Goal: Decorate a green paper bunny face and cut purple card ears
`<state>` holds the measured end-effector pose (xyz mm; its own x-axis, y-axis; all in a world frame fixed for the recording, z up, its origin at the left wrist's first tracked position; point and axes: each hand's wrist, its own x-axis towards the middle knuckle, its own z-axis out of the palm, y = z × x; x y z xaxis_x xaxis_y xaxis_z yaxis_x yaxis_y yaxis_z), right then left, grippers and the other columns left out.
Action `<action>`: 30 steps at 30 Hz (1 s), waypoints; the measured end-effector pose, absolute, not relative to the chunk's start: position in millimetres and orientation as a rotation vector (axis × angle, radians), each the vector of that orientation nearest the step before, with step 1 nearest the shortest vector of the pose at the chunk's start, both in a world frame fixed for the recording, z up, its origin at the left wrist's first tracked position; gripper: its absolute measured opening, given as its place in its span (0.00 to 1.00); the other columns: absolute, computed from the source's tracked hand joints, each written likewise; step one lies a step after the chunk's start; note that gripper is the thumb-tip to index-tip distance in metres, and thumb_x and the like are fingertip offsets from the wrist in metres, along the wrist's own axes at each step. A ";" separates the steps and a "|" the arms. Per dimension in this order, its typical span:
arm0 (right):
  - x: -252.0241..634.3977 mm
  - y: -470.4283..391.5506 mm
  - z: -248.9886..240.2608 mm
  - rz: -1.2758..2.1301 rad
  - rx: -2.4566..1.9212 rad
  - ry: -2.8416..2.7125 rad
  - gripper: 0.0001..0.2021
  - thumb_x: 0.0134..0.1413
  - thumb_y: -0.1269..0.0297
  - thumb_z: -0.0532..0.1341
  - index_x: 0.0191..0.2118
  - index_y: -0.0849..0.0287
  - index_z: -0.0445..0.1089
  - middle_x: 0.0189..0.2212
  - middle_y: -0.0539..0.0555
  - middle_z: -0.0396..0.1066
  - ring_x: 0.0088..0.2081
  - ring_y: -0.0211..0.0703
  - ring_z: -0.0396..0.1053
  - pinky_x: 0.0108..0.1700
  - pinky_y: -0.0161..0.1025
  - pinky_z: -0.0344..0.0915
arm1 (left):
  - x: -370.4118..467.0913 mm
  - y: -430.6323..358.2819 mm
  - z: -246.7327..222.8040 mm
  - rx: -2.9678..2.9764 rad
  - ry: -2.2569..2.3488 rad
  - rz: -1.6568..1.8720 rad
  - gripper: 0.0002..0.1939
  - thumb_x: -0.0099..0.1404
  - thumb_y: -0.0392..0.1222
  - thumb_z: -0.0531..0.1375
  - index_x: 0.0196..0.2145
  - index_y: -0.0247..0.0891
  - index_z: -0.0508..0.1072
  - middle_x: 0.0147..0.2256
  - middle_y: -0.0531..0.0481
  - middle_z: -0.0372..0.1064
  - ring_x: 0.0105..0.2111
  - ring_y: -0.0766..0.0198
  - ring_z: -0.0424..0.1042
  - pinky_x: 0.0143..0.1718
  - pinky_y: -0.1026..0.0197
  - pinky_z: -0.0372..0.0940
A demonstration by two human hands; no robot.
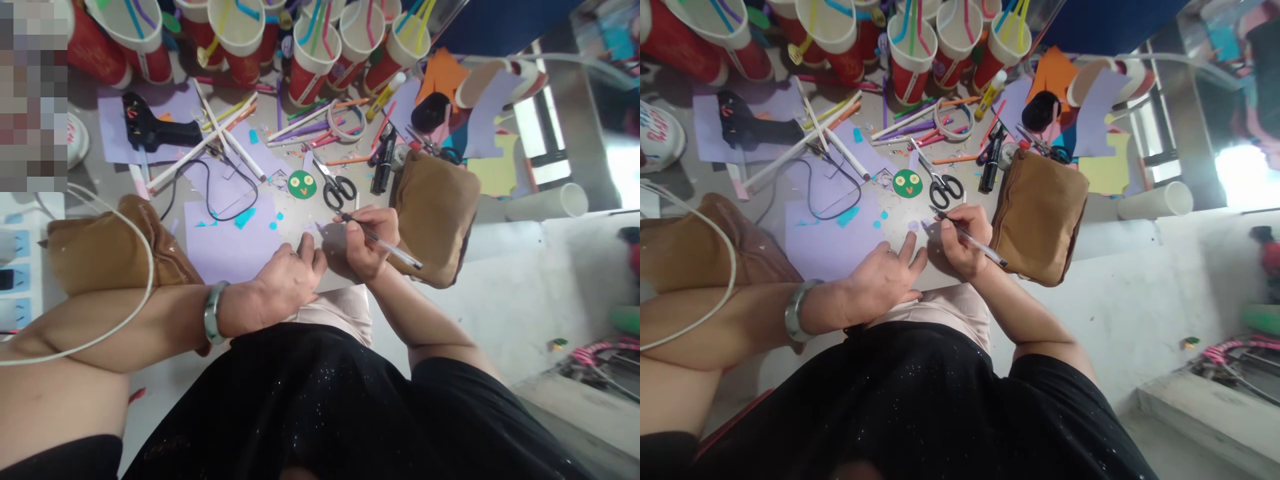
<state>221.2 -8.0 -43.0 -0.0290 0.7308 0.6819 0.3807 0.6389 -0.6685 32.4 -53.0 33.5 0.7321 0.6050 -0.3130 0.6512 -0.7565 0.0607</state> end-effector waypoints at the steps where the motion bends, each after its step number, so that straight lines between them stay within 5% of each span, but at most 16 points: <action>1: 221.7 -7.6 -42.7 0.287 -0.941 -1.632 0.06 0.67 0.66 0.61 0.47 0.51 0.67 0.34 0.49 0.73 0.33 0.43 0.77 0.34 0.41 0.75 | 32.2 -52.8 34.2 2.775 1.012 -0.412 0.41 0.74 0.58 0.62 0.72 0.24 0.62 0.70 0.14 0.57 0.42 0.48 0.82 0.48 0.50 0.66; 5: 235.1 0.4 -30.4 -0.016 -1.054 -2.039 0.08 0.66 0.70 0.60 0.48 0.52 0.72 0.39 0.55 0.75 0.39 0.48 0.75 0.47 0.51 0.75 | 32.2 -52.3 38.1 2.774 1.054 -0.397 0.44 0.72 0.60 0.64 0.72 0.23 0.62 0.70 0.14 0.57 0.47 0.45 0.81 0.53 0.50 0.65; 9: 265.1 32.4 -10.9 -0.269 -1.294 -2.475 0.14 0.67 0.72 0.57 0.50 0.52 0.77 0.42 0.56 0.77 0.45 0.51 0.71 0.67 0.61 0.61 | 33.0 -48.3 44.8 2.697 1.072 -0.470 0.45 0.72 0.62 0.62 0.72 0.24 0.61 0.71 0.13 0.55 0.55 0.42 0.78 0.54 0.51 0.65; 14: 291.9 90.3 -3.7 -0.461 -1.455 -2.649 0.18 0.69 0.74 0.53 0.52 0.58 0.78 0.42 0.60 0.79 0.47 0.53 0.70 0.67 0.61 0.57 | 31.7 -42.4 52.8 2.661 1.137 -0.497 0.46 0.73 0.63 0.61 0.73 0.23 0.59 0.69 0.13 0.58 0.63 0.37 0.70 0.57 0.49 0.64; 23: 267.2 111.4 4.0 -0.403 -1.445 -2.600 0.19 0.64 0.72 0.56 0.55 0.61 0.78 0.48 0.64 0.80 0.52 0.62 0.72 0.66 0.65 0.53 | 20.3 -40.7 43.7 2.705 1.180 -0.291 0.43 0.73 0.63 0.60 0.70 0.23 0.61 0.62 0.17 0.69 0.57 0.37 0.74 0.52 0.47 0.65; 30: 247.5 116.1 21.2 -0.158 -1.564 -2.558 0.18 0.60 0.66 0.61 0.54 0.60 0.78 0.46 0.64 0.81 0.51 0.65 0.74 0.65 0.67 0.54 | 16.6 -20.9 70.8 2.692 1.267 -0.004 0.24 0.71 0.48 0.66 0.55 0.24 0.74 0.47 0.26 0.78 0.48 0.39 0.78 0.48 0.47 0.67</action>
<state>247.5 116.1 21.2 -0.4503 0.8760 0.1729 0.8906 0.4545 0.0172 16.6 -20.9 70.8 0.6396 0.7652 -0.0732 0.7657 -0.6257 0.1488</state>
